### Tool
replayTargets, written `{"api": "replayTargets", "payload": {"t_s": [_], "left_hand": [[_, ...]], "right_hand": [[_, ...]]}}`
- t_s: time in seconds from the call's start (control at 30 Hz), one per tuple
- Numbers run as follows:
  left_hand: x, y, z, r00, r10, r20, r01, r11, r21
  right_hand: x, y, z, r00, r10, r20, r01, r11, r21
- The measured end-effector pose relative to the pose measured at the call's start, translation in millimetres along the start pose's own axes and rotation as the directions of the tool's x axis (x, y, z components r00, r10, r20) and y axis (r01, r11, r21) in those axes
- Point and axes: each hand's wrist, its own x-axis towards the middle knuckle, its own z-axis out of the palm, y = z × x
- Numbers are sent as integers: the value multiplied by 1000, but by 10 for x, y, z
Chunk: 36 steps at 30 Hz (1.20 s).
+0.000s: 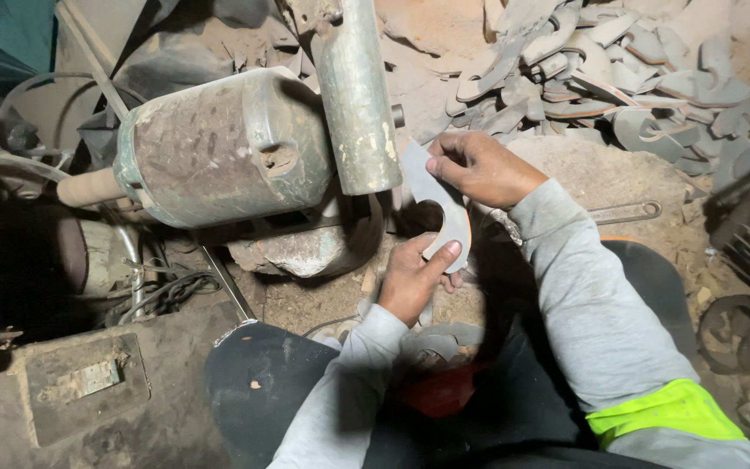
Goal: The person sits on the floor and uses a bench grinder to smooth the edges of a gray shoe sole or insole. They repeatedly press the edges against the rotating wheel, turning the part to work different sides.
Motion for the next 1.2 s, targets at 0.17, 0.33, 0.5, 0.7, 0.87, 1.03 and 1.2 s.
{"api": "replayTargets", "payload": {"t_s": [0.17,0.33,0.5,0.7,0.87,1.03,1.2], "left_hand": [[-5,154,-156,998,-32,-54,33,999,28],[26,286,-251,999,-26,-39,24,998,-52],[124,314,-324,996,-81,-42,76,992,-105],[205,287,-392,993,-117,1,116,985,-130],[70,88,-369,994,-109,-14,110,992,55],[-17,-319,-19,994,-106,-39,112,971,212],[257,-541,370,984,-118,136,122,992,-25]], "right_hand": [[96,-32,73,997,-59,-41,59,998,-2],[176,1,74,994,-75,-79,74,997,-19],[298,45,79,992,-56,-116,54,998,-23],[373,50,45,990,-60,-128,49,995,-87],[233,40,-15,1000,-21,7,22,987,-159],[-84,-26,-132,974,-60,220,93,985,-144],[-303,-160,-168,979,-53,196,77,990,-119]]}}
